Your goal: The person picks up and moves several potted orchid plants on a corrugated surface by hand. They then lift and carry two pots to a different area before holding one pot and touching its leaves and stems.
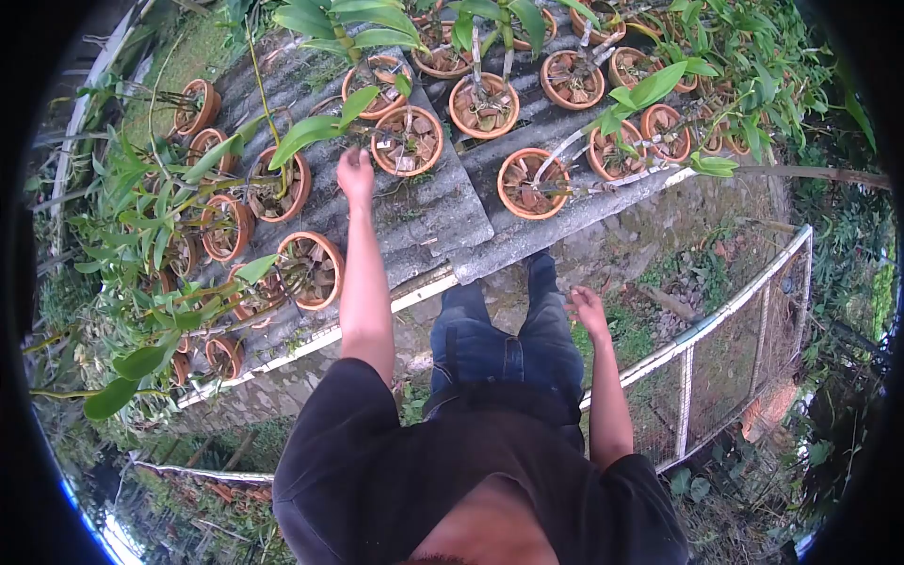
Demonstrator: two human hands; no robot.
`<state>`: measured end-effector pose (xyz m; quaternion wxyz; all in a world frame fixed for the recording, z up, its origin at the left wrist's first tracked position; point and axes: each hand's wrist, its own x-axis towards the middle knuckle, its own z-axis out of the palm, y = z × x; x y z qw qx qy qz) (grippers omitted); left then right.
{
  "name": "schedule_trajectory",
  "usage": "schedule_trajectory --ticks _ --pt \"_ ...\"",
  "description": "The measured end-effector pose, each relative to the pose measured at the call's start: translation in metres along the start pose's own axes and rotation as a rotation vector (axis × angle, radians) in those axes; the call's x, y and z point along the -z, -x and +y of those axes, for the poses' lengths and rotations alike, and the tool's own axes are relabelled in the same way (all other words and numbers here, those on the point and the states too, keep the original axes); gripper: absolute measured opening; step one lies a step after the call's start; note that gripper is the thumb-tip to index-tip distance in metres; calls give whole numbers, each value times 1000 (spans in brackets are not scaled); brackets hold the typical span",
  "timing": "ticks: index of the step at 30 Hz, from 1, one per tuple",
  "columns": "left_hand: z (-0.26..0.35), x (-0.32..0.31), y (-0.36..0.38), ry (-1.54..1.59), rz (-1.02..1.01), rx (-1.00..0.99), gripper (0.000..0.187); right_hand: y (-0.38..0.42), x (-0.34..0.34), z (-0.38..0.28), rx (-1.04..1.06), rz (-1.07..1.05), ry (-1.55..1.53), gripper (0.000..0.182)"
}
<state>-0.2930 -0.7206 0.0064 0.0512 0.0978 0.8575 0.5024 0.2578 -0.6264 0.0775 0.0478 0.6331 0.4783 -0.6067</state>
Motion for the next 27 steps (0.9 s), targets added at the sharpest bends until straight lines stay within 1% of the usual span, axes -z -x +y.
schedule_trajectory --ticks 1,2,3,5,7,10,12,15,17,19,20,23,25,27 --pt "15 14 34 -99 11 75 28 -1 -10 -3 1 -15 13 40" --pt "16 21 62 -220 -20 38 27 -5 -21 -6 14 -40 5 38" --pt "5 23 85 -284 -111 30 27 -7 -32 -10 15 -75 23 38" --pt "0 27 123 -324 -232 -13 32 -15 -54 -26 27 -146 61 38" --pt "-3 25 142 -363 -227 -61 33 -21 -70 -36 61 -194 91 38" --pt "1 15 134 -257 -129 34 29 -20 -82 -48 82 -227 102 39" --pt "4 10 111 -80 -38 75 29 -18 -82 -52 89 -226 93 39" --pt "17 1 46 152 101 164 35 -22 -66 -40 106 -198 94 39" --pt "-16 -22 -15 395 -14 275 37 -21 -53 -31 95 -162 117 40" --pt "15 -17 -47 649 -327 402 45 -19 -40 -26 59 -126 105 40" --pt "23 -19 -57 738 -423 394 45 -17 -35 -21 37 -109 96 40" --pt "7 -42 -75 786 -500 394 38 -13 -23 -8 49 -67 15 40" --pt "-103 -109 -124 732 -395 134 28 -10 -21 -6 44 -53 -15 40" --pt "-91 -101 -116 966 -404 280 27 -4 -17 -6 57 -53 -39 39"
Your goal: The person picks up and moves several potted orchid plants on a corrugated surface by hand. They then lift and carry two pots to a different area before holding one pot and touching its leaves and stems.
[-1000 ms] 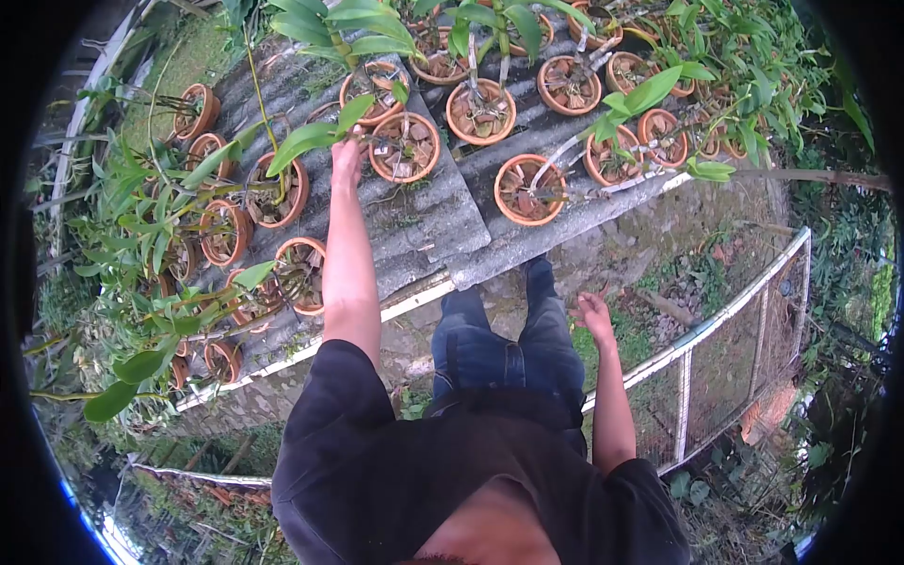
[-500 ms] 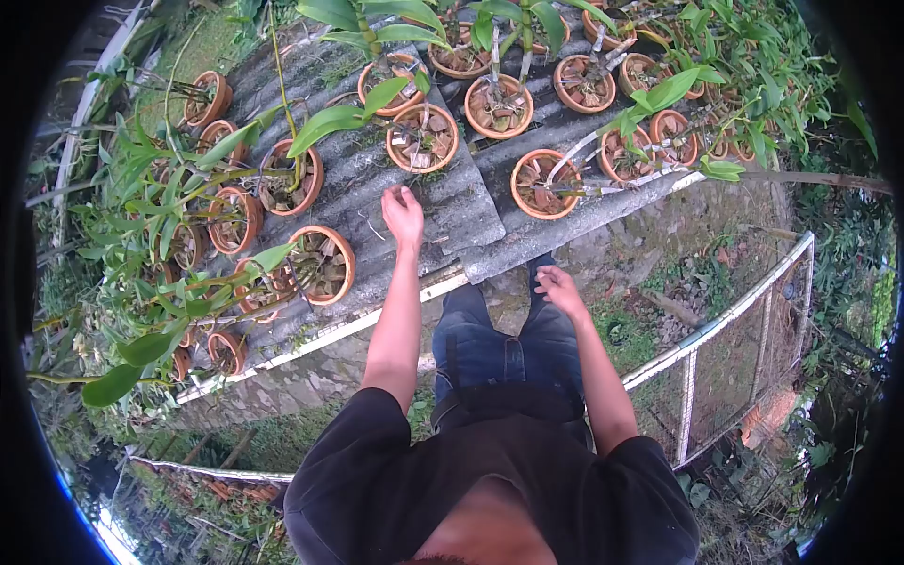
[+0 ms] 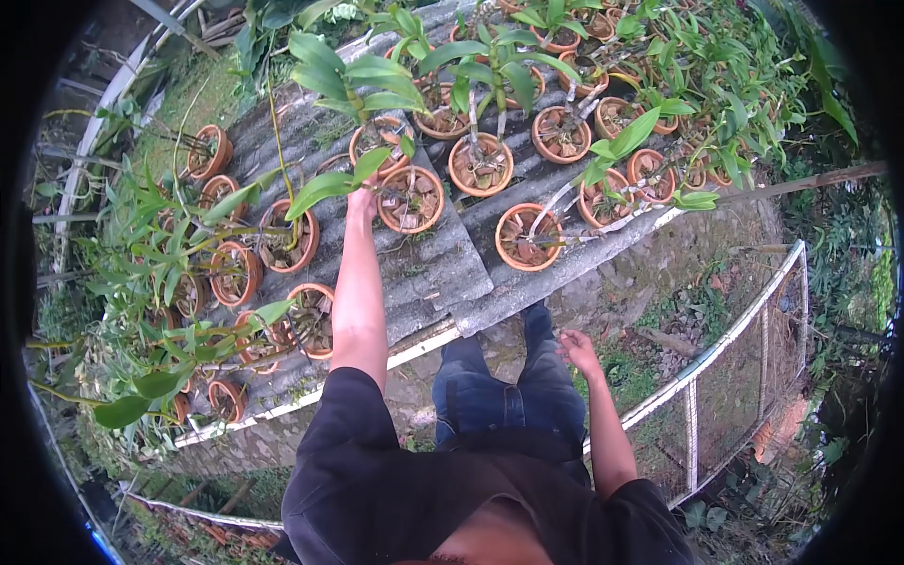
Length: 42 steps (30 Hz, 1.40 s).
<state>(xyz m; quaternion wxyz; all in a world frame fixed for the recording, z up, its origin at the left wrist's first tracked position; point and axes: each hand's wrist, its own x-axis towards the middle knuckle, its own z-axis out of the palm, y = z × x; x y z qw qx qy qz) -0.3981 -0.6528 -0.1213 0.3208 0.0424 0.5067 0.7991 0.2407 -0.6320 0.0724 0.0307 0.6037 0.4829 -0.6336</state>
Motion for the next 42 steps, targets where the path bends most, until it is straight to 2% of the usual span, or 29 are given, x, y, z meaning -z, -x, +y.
schedule_trajectory --ticks 2,3,4,8,14,19,22,23,26,27,31,35,38,39,42 --pt "12 -5 10 260 20 125 28 -4 2 6 -4 23 -21 39" --pt "71 -53 57 277 41 161 30 -3 3 7 -7 34 -23 39" --pt "85 -62 68 277 23 182 30 -3 4 5 -10 45 -23 39" --pt "78 -50 58 264 -30 183 29 2 2 -3 11 69 -38 39" --pt "96 -49 33 218 -86 114 28 13 4 -3 61 82 -41 37" --pt "184 -102 69 86 0 -39 25 22 1 -10 68 92 -65 38" --pt "216 -109 74 105 -90 -54 27 25 -5 -16 112 85 -93 38" --pt "225 -114 73 -5 -4 -4 26 26 -6 -18 134 76 -100 38" --pt "253 -124 86 -135 -47 -17 25 31 -8 -29 197 75 -152 37" --pt "262 -128 91 -63 -110 -8 32 32 -8 -33 200 84 -157 37" --pt "292 -142 107 26 -240 13 34 38 2 -42 222 93 -156 39" --pt "313 -143 105 -11 -192 -14 35 45 12 -44 257 83 -179 39" --pt "346 -156 128 -82 -151 -51 34 51 17 -40 260 104 -184 39" --pt "357 -162 137 -129 -86 -58 24 52 19 -38 263 101 -191 39" --pt "384 -171 164 -160 -114 -166 25 58 18 -44 281 104 -188 38"
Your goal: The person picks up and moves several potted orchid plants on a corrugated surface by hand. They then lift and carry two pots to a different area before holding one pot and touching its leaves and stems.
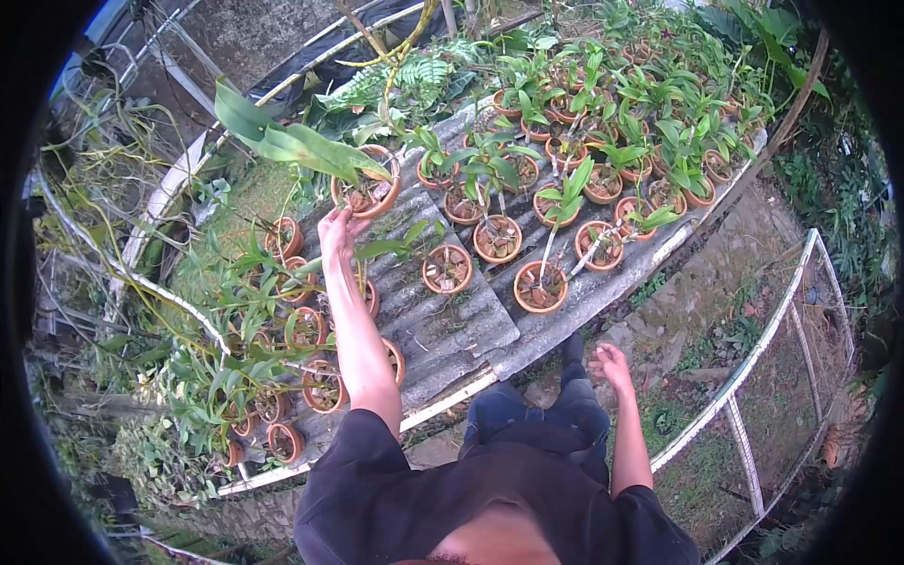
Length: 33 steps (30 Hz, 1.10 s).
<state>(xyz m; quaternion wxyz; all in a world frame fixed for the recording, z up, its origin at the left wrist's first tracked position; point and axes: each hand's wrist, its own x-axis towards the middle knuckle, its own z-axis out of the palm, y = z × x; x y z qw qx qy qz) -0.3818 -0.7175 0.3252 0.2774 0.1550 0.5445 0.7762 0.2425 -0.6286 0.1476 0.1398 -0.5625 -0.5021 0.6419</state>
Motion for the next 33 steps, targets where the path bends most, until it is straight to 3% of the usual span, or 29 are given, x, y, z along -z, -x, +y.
schedule_trajectory --ticks 4,8,12,14,17,19,21,23,26,28,31,33 --pt "34 -20 40 -35 29 -55 25 10 -6 -40 80 8 63 37" --pt "57 -57 114 6 38 -36 25 18 -21 -108 314 -74 17 35" --pt "26 -66 179 117 -56 21 27 41 -53 -204 712 -197 2 30" --pt "0 -79 217 173 17 -32 25 56 -68 -249 877 -231 34 23" --pt "-78 -54 245 152 3 35 38 80 -82 -303 1163 -221 238 20" --pt "-98 -76 287 194 19 62 47 83 -86 -318 1358 -201 456 26" --pt "-118 -97 322 226 79 87 60 78 -86 -319 1391 -262 662 32" --pt "-111 -133 351 202 185 206 60 70 -82 -310 1389 -353 832 36" --pt "-132 -156 378 219 297 229 58 49 -73 -288 1442 -481 820 27" --pt "-146 -171 393 378 458 162 33 42 -63 -288 1397 -602 788 24" --pt "-150 -185 403 426 487 146 36 20 -56 -295 1354 -782 609 21" --pt "-168 -182 412 314 498 105 40 5 -52 -314 1133 -974 643 20"
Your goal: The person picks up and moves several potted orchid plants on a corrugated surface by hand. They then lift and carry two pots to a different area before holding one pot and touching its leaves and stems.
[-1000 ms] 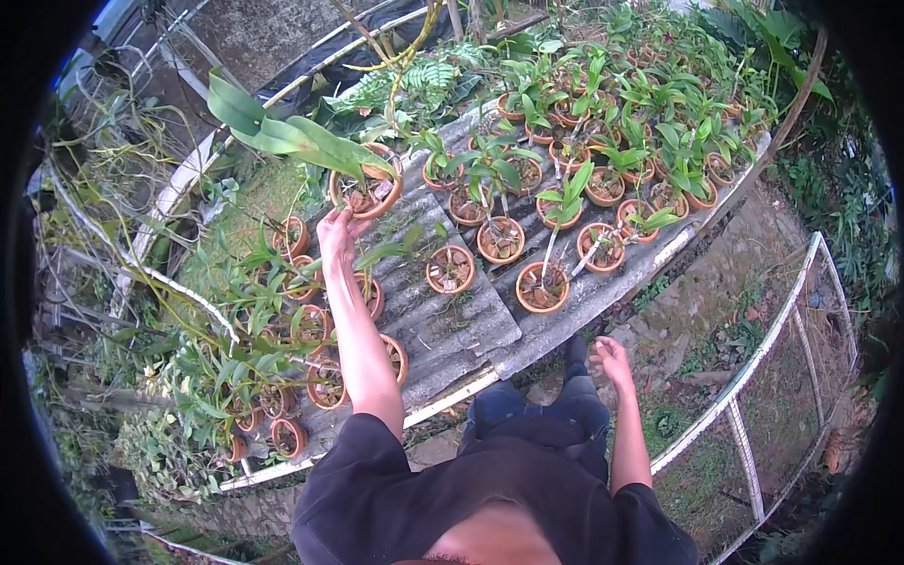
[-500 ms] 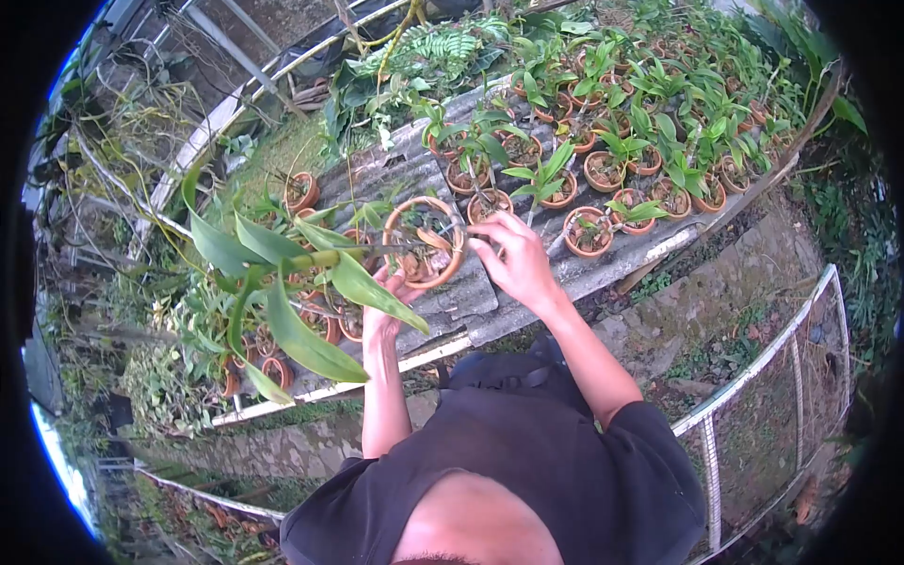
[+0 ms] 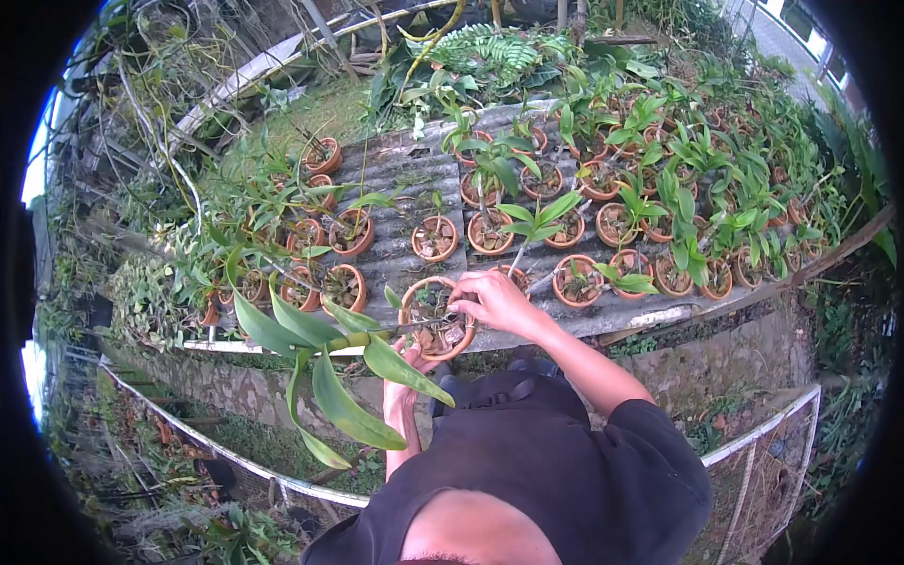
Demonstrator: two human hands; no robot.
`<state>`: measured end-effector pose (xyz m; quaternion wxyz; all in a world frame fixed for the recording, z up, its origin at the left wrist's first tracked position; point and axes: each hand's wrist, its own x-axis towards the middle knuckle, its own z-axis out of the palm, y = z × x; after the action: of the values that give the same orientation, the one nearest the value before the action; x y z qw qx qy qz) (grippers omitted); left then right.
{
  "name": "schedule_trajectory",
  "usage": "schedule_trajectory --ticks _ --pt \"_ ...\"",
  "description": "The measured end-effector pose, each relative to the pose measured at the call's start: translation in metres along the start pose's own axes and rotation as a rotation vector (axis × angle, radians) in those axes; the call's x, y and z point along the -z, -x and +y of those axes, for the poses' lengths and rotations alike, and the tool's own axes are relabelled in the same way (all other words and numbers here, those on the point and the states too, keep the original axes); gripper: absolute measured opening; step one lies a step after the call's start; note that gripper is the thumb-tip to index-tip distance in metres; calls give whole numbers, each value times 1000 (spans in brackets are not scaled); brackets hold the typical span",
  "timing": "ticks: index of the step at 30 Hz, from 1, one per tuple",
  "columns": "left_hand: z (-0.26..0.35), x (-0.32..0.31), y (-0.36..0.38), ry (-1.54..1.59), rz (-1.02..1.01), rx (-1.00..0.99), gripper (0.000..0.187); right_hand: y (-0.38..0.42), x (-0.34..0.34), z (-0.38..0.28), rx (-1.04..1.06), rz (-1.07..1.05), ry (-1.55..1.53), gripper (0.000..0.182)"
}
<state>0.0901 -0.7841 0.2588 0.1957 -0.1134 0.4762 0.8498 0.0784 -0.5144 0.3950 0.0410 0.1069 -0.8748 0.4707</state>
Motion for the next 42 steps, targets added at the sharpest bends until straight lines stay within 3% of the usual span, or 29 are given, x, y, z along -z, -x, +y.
schedule_trajectory --ticks 2,3,4,5,6,7,9,11,12,14,15,17,20,21,24,29,30,33,34,37,38,40,42 --pt "-10 10 -3 -67 -53 -45 45 -18 36 -5 -9 -188 -59 19" --pt "-8 8 -2 -52 -61 -60 46 -34 62 -11 78 -348 53 21" --pt "-7 4 1 -33 -68 -73 46 -55 79 6 214 -362 182 19" --pt "-5 -2 6 -17 -75 -84 46 -82 109 -15 -50 -301 15 21" --pt "3 -16 13 -30 5 -100 45 -123 134 13 -216 41 -91 29" --pt "15 -40 24 -44 88 -109 45 -154 168 35 142 551 426 51" --pt "30 -79 37 -80 242 -136 43 -166 181 38 -98 747 683 72" --pt "-12 -52 4 -235 413 -191 32 -133 156 28 -2 218 306 82" --pt "4 -47 10 -110 230 -141 30 -115 140 16 -104 9 94 69" --pt "22 -55 11 -100 61 -119 26 -82 96 8 -176 -120 -185 54" --pt "31 -59 11 -95 -23 -106 25 -68 72 20 -81 -144 -266 55" --pt "42 -55 4 -203 -84 -49 26 -43 38 19 -196 -203 -431 54" --pt "55 -48 3 -246 -145 -38 30 -16 3 8 -246 -139 -375 60" --pt "62 -44 3 -258 -211 -7 34 -7 -5 -4 -217 -71 -480 65" --pt "73 -48 11 -268 -244 -34 39 16 -24 -4 -451 72 -548 72" --pt "67 -22 3 -390 -334 33 46 50 -52 -15 -546 306 -696 58" --pt "58 -17 8 -327 -256 -9 47 55 -55 -19 -540 328 -704 55" --pt "54 -20 23 -163 -373 118 47 69 -63 -33 -515 432 -812 49" --pt "45 -31 33 -192 -356 11 60 72 -66 -37 -488 478 -842 48" --pt "45 -69 64 83 -491 85 73 81 -78 -39 -513 623 -1024 47" --pt "46 -75 67 102 -588 128 77 85 -79 -38 -497 622 -976 47" --pt "37 -79 59 23 -500 70 74 89 -74 -41 -458 611 -875 47" --pt "31 -82 51 -2 -450 43 68 99 -49 -39 -468 402 -619 51"
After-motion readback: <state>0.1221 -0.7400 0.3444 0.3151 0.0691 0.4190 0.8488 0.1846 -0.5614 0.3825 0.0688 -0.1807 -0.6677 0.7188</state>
